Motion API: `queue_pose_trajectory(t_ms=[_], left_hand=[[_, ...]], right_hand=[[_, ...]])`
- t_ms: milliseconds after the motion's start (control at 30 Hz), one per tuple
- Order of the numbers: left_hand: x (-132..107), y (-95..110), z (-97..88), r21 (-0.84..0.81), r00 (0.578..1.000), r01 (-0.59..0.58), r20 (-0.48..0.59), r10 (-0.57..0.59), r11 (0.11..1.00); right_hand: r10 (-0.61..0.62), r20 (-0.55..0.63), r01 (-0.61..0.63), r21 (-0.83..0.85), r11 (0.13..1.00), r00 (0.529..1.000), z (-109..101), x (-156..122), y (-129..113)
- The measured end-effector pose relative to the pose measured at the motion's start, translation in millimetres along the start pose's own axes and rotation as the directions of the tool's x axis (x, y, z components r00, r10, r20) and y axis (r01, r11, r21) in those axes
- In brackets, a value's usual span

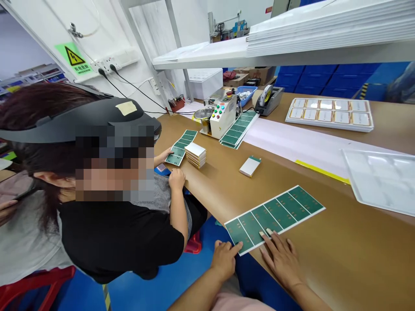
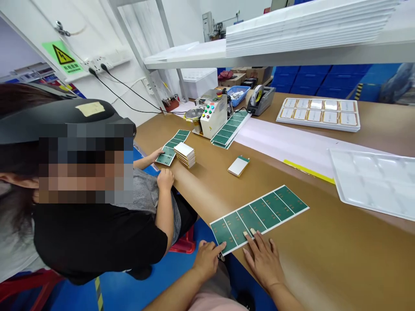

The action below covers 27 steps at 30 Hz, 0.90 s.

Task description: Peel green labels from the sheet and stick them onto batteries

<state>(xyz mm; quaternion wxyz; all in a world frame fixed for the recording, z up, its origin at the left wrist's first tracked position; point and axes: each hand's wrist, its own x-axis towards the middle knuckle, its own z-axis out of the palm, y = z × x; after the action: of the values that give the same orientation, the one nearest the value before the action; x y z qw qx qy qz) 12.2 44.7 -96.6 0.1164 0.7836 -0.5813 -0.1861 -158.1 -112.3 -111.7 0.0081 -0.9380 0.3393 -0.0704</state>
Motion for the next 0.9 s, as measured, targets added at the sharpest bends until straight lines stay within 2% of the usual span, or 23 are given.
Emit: queue_pose_trajectory(t_ms=[100,200,300,367,467,600,667,733,800,900], left_hand=[[1.2,-2.5,3.7,0.053,0.998,-0.011,-0.068,0.014,0.999],[6.7,-5.3,-0.5,0.149,0.983,-0.082,-0.149,0.105,0.985],[16.7,-5.7,-14.9,0.222,0.945,-0.191,-0.220,0.240,0.956],[24.9,-1.2,-29.9,0.248,0.907,-0.223,-0.303,0.294,0.943],[35.7,16.4,-58.8,0.251,0.819,-0.282,-0.440,0.369,0.926],[38.0,53.2,-97.5,0.259,0.642,-0.441,-0.578,0.504,0.859],[33.6,69.3,-111.1,0.298,0.557,-0.503,-0.606,0.568,0.811],[28.4,80.0,-118.7,0.330,0.511,-0.547,-0.596,0.619,0.769],[23.9,85.1,-120.2,0.330,0.516,-0.574,-0.565,0.644,0.750],[20.3,84.5,-112.1,0.324,0.563,-0.560,-0.526,0.638,0.762]], right_hand=[[-0.004,-0.007,0.004,-0.002,1.000,1.000,-0.1,1.1,-0.4],[-0.011,-0.005,0.011,0.000,1.000,1.000,1.0,1.4,-0.7],[-0.008,0.004,0.008,0.017,1.000,1.000,3.7,1.4,-0.6],[0.006,0.023,-0.007,0.049,0.999,1.000,2.6,3.8,0.0],[0.063,0.066,-0.070,0.117,0.991,0.996,-11.7,14.3,2.5],[0.150,0.102,-0.174,0.298,0.939,0.983,-53.2,30.1,6.1],[0.160,0.165,-0.220,0.464,0.858,0.973,-72.6,31.3,5.0],[0.168,0.217,-0.267,0.600,0.754,0.962,-84.4,27.0,1.4],[0.192,0.212,-0.286,0.667,0.688,0.958,-88.3,19.7,-3.8],[0.256,0.066,-0.233,0.670,0.705,0.964,-86.8,10.7,-8.6]])
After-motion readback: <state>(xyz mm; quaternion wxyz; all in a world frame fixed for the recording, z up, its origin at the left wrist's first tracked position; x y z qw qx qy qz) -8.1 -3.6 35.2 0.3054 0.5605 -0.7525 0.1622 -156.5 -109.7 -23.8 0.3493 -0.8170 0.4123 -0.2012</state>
